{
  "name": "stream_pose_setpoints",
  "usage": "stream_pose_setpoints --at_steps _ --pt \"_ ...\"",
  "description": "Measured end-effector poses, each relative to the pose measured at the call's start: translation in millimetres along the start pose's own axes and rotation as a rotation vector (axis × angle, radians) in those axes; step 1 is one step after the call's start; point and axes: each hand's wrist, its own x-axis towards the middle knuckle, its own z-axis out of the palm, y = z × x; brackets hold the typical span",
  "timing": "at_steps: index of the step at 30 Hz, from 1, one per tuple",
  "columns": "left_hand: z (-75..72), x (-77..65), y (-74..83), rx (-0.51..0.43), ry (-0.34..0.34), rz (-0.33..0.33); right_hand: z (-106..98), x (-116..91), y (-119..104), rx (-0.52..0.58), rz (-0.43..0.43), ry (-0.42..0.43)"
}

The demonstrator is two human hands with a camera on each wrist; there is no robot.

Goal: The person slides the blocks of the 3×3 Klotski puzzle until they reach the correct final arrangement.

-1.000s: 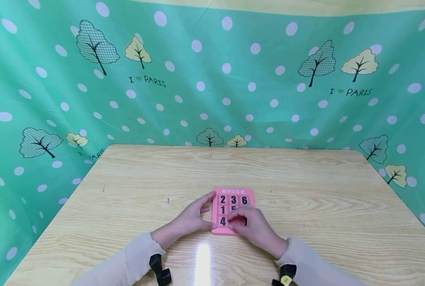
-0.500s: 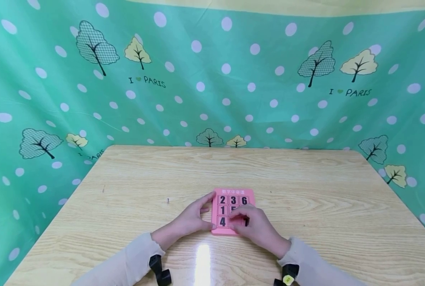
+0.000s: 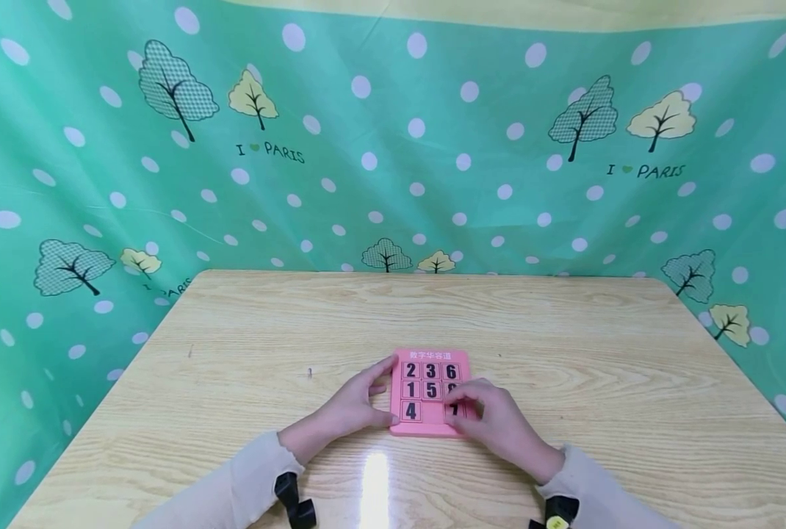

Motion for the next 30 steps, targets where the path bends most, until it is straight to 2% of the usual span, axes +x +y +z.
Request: stream_pose_setpoints --at_steps 9,22,30 --pt "0.2 -0.3 0.1 0.012 -0.001 0.0 -8.5 -6.2 8.7 -0.007 -0.031 0.037" --pt "0.4 -0.3 -0.7 0.019 0.007 0.003 -12.3 -9.4 11.4 -0.004 0.024 0.042" --pt "0.7 -0.6 -0.1 -0.005 0.0 -0.002 -12.6 -9.9 11.8 0.003 0.003 0.047"
